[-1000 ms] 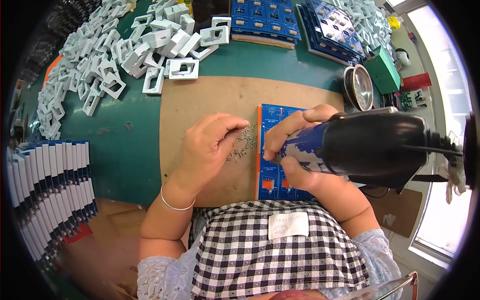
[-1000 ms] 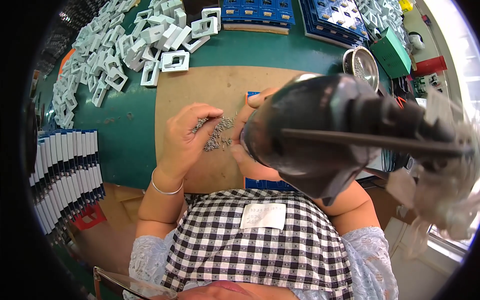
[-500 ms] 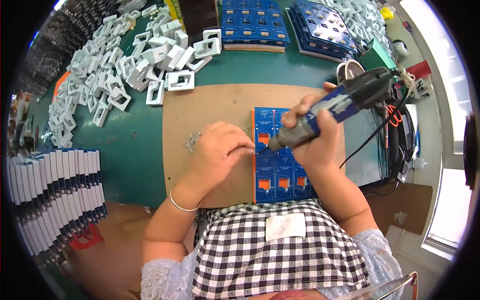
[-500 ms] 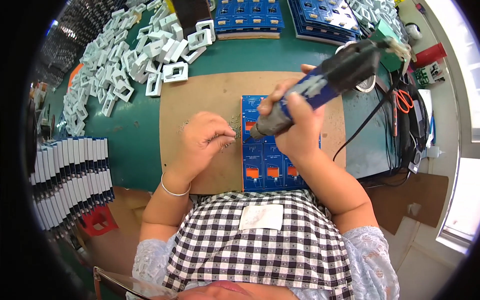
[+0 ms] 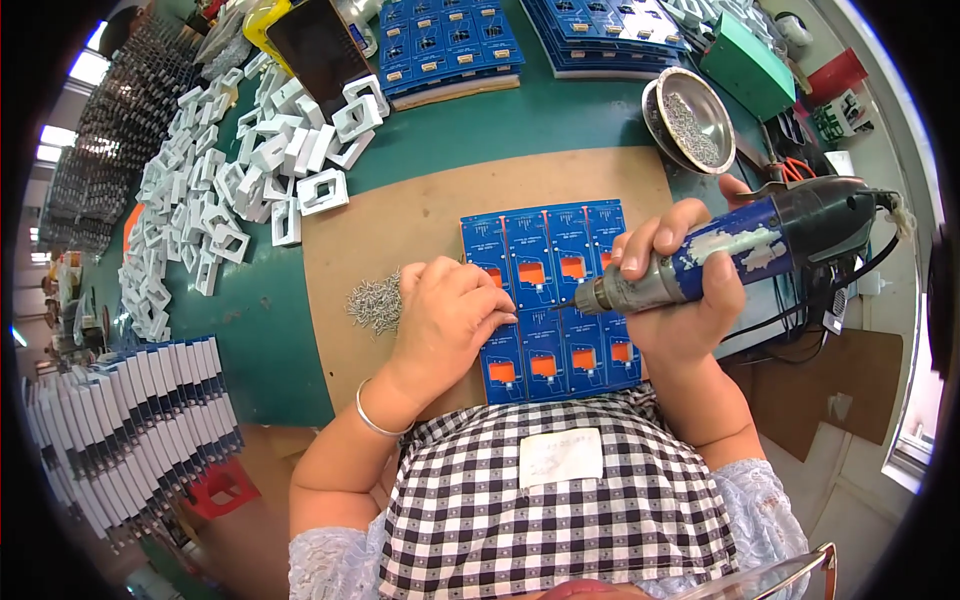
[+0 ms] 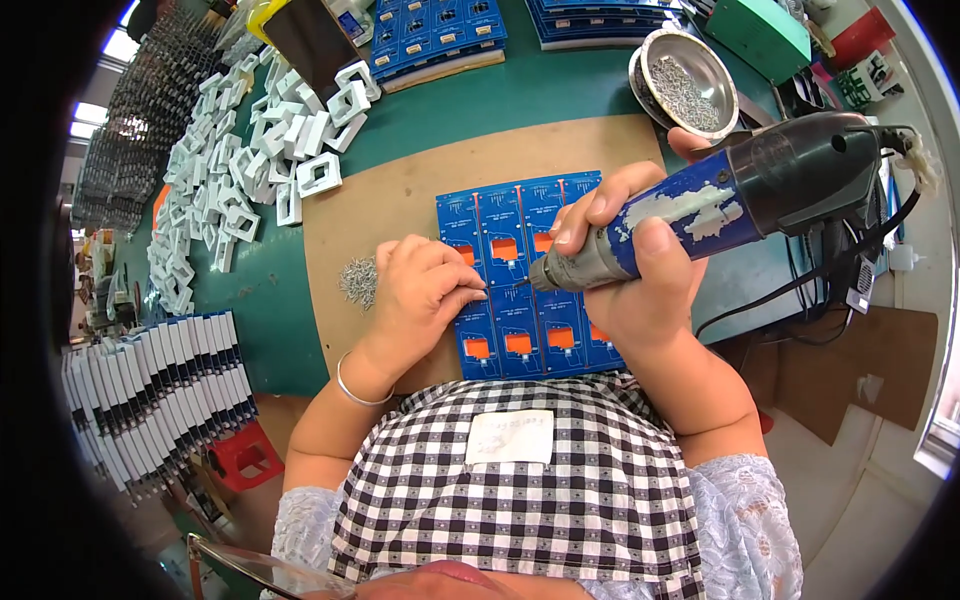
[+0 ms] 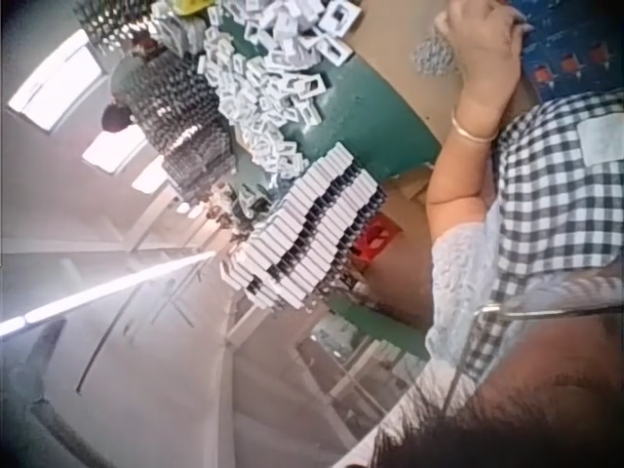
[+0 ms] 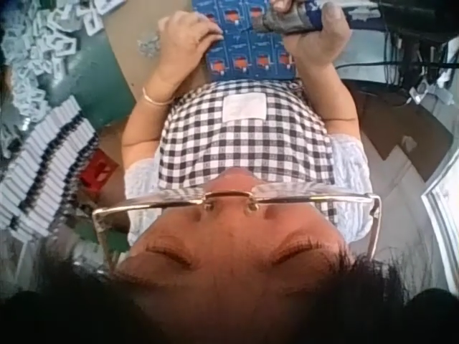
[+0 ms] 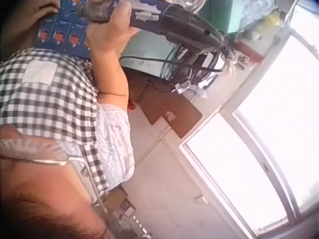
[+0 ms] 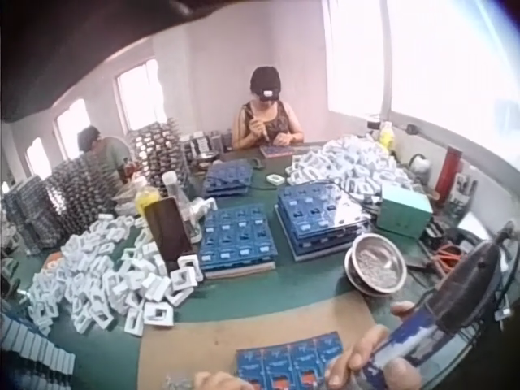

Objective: The person assembles small electronic components by placing circuit boards into a jig, then securing them with screws using an electric screwdriver.

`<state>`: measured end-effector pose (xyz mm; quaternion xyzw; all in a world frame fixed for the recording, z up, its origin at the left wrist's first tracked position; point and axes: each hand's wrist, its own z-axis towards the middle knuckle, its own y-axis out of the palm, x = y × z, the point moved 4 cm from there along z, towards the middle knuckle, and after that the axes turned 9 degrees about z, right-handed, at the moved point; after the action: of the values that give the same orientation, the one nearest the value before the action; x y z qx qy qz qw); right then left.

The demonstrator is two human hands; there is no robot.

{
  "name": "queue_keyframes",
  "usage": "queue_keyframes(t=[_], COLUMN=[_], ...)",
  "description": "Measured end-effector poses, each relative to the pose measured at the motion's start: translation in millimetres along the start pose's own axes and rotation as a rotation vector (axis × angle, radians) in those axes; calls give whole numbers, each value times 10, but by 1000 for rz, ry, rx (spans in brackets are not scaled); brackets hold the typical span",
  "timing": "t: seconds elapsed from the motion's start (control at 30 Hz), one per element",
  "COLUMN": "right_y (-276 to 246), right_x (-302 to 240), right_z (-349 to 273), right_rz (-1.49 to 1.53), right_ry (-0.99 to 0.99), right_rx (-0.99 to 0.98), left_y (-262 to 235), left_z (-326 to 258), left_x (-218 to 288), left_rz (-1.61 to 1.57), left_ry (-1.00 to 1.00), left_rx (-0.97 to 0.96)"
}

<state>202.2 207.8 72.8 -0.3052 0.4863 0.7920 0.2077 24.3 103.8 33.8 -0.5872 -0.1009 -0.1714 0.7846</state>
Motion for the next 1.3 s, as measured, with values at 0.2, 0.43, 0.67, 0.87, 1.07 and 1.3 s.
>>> queue_keyframes(t=[0.2,0.43,0.67,0.87,1.07,1.3], right_y=[152,211,201,209,232,271], right_x=[40,133,161,184,197,218], right_z=[1,26,38,53,50,29], right_rz=[-63,-107,-106,-111,-99,-57], right_ry=[31,18,42,59,85,110], right_rx=[-23,-116,-113,-122,-143,-161], left_y=[14,63,17,-44,-26,-14], left_z=[27,-17,-36,-8,47,64], left_x=[35,-33,-45,7,25,25], left_rz=[55,-26,32,108,98,123], left_ry=[37,35,31,105,135,145], left_rx=[10,79,72,87,100,84])
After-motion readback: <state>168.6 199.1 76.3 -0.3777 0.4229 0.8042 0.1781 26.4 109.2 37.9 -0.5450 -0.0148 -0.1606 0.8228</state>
